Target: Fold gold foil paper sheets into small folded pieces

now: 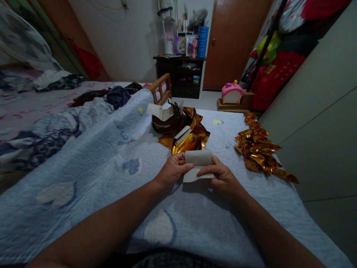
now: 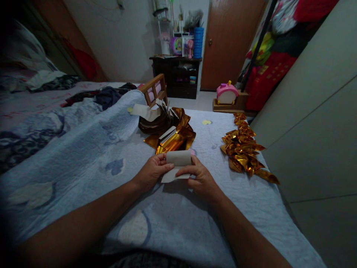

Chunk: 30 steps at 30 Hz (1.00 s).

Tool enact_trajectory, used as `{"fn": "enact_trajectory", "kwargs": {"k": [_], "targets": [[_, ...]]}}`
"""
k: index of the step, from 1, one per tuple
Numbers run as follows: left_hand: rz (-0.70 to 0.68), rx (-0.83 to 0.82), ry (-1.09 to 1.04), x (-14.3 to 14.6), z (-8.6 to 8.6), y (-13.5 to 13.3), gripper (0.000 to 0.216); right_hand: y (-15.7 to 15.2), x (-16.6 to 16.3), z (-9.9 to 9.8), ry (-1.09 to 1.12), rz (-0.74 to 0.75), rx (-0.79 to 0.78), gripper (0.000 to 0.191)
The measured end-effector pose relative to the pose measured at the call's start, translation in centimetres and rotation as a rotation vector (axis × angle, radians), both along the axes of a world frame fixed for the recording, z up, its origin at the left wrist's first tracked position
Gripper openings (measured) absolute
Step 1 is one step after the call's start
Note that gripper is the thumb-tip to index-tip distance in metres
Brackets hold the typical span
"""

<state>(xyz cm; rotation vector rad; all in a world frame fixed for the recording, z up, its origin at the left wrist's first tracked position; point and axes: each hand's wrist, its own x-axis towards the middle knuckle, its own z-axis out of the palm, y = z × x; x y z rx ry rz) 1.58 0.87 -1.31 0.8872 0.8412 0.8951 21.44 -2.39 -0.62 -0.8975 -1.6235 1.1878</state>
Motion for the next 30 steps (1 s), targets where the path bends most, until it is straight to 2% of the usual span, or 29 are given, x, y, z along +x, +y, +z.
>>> {"fn": "enact_trajectory", "kwargs": {"k": [4,10,17,22,26,30], "targets": [[0.037,0.089,0.057,0.0,0.5,-0.2,0.046,0.0,-0.1,0.2,0.033,-0.063,-0.037,0.012],[0.017,0.233,0.178,-0.1,0.8,-0.5,0.037,0.0,-0.1,-0.2,0.083,-0.179,-0.170,0.019],[-0.017,0.224,0.158,0.2,0.4,-0.5,0.039,0.1,-0.2,-0.4,0.056,-0.244,-0.223,0.022],[-0.040,0.241,0.117,-0.2,0.8,-0.7,0.039,0.0,-0.3,0.0,0.033,-0.260,-0.203,0.024],[-0.096,0.287,0.045,-0.4,1.0,-0.9,0.047,0.1,-0.4,-0.1,0.057,-0.271,-0.216,0.026],[-0.066,0.276,0.042,0.1,0.8,-1.1,0.056,0.1,-0.5,-0.2,0.037,-0.299,-0.222,0.027]]}}
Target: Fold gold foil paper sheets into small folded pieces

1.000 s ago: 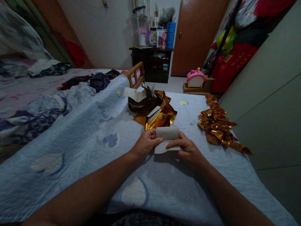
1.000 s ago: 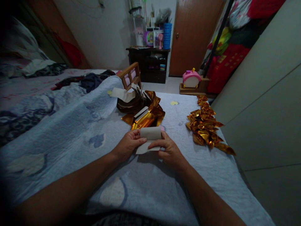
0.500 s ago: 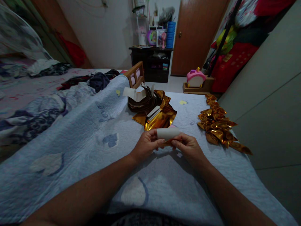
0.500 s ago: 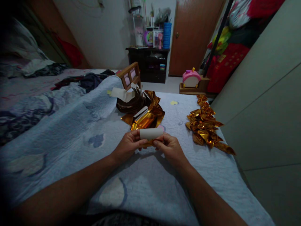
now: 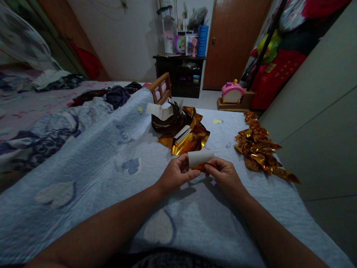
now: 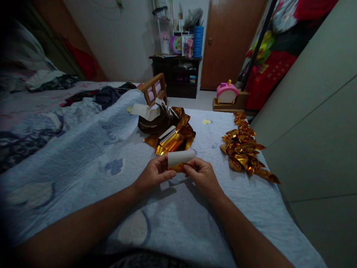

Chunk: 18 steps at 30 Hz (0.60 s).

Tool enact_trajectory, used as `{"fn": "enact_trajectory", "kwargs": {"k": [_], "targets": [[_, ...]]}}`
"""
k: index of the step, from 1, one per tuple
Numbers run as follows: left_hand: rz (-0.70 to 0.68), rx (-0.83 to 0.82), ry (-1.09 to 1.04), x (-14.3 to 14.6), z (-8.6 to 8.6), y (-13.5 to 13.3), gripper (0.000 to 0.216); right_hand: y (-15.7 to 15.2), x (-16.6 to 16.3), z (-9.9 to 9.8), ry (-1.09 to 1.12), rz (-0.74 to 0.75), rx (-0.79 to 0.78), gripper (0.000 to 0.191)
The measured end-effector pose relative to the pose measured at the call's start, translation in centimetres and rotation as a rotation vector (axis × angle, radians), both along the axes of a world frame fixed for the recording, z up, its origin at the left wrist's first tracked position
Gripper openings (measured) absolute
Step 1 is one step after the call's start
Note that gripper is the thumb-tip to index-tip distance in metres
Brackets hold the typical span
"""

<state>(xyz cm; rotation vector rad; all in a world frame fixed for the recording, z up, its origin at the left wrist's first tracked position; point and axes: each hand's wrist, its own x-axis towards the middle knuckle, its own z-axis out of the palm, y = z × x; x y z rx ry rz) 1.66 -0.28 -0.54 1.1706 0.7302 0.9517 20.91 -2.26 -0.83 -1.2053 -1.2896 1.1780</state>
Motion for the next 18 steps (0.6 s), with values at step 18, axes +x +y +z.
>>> {"fn": "enact_trajectory", "kwargs": {"k": [18], "targets": [[0.113,-0.002,0.110,0.55,0.30,-0.16,0.035,-0.01,-0.31,-0.36,0.120,-0.017,-0.054,0.030]]}}
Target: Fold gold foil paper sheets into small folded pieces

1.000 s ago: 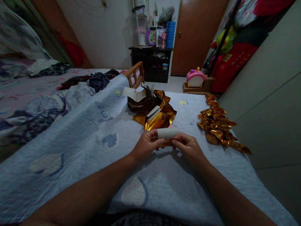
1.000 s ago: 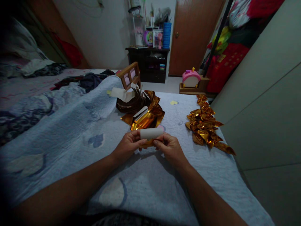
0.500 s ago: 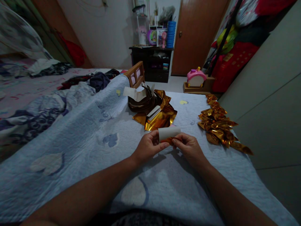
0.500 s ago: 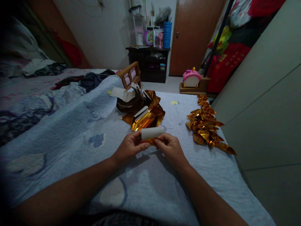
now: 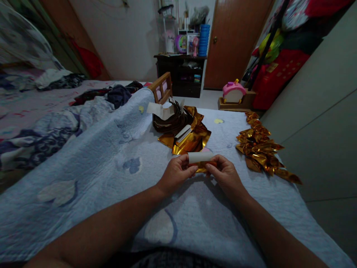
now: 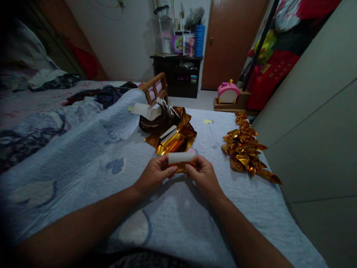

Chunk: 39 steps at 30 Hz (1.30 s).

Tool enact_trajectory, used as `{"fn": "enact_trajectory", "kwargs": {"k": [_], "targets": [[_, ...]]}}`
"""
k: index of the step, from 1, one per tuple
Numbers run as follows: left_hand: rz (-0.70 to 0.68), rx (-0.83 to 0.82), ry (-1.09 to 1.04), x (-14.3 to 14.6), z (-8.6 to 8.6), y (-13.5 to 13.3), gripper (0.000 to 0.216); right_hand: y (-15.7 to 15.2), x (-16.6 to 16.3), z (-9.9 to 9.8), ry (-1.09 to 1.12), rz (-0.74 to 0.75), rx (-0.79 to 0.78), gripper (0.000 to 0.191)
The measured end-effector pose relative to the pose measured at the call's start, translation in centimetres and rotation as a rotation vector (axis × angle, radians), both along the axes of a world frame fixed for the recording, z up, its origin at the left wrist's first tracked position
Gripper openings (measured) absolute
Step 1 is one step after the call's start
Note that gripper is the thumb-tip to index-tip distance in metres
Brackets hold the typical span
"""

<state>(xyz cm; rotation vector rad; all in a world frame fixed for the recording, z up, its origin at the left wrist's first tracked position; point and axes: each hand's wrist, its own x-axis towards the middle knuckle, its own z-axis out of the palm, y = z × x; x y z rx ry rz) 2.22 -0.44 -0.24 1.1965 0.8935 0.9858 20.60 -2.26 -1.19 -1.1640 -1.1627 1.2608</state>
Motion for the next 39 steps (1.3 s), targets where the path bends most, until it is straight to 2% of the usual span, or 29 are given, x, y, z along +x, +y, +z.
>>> {"fn": "enact_trajectory", "kwargs": {"k": [10,39], "targets": [[0.003,0.008,0.046,-0.08,0.03,0.11,0.030,-0.14,-0.15,0.27,0.073,0.009,-0.011,0.032],[0.039,0.019,0.072,-0.14,-0.13,0.18,0.030,-0.18,-0.41,0.36,0.071,0.010,0.010,0.028]]}}
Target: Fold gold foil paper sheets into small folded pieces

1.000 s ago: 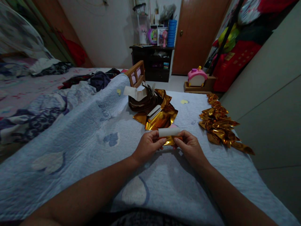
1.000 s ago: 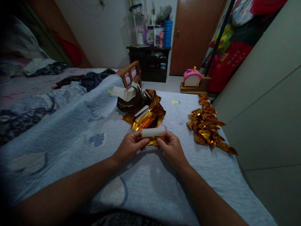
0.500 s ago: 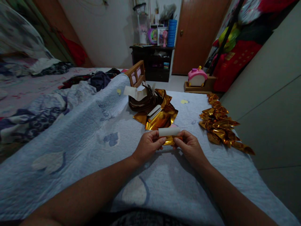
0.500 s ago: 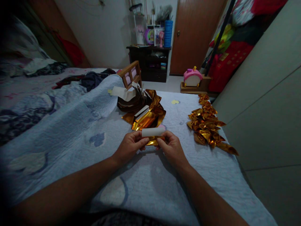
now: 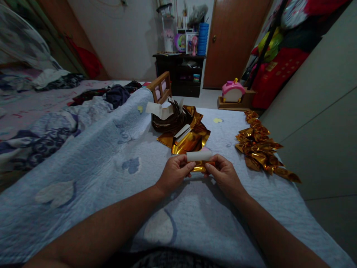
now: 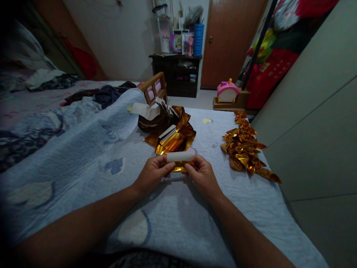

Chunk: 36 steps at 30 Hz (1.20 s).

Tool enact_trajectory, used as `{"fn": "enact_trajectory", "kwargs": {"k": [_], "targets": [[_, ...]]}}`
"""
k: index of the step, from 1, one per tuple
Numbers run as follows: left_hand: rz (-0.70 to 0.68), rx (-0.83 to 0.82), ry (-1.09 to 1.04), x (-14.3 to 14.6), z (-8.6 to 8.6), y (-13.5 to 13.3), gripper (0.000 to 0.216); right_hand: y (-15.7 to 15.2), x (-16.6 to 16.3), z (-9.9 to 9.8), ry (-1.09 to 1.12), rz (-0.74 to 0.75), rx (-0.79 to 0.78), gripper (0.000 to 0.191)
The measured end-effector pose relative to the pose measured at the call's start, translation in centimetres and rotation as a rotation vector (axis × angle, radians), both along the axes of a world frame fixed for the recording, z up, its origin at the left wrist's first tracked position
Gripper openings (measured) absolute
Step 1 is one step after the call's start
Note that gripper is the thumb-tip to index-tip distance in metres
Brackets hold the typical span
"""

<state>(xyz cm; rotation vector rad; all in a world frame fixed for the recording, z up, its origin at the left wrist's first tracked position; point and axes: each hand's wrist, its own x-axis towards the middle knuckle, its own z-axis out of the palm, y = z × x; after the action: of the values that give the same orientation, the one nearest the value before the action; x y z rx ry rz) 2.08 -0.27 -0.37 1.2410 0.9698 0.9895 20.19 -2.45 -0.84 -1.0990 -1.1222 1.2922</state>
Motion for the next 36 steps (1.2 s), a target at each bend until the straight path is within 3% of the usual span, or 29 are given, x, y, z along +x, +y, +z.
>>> {"fn": "enact_trajectory", "kwargs": {"k": [7,13,19,30,36], "targets": [[0.035,0.033,-0.022,-0.02,0.00,0.07,0.021,0.07,0.04,-0.27,0.099,-0.022,-0.053,0.056],[0.053,0.045,-0.033,-0.04,-0.06,0.12,0.022,0.02,0.55,0.11,0.009,0.044,-0.056,0.032],[0.035,0.010,-0.057,-0.22,-0.54,0.47,0.024,-0.11,0.61,0.31,-0.014,0.013,0.013,0.023],[0.050,-0.020,-0.066,-0.15,-0.35,0.67,0.023,-0.37,0.56,0.57,-0.008,-0.006,0.009,0.023],[0.101,0.041,-0.032,-0.12,-0.12,0.45,0.022,-0.54,0.22,0.28,0.005,0.136,-0.114,0.036]]}}
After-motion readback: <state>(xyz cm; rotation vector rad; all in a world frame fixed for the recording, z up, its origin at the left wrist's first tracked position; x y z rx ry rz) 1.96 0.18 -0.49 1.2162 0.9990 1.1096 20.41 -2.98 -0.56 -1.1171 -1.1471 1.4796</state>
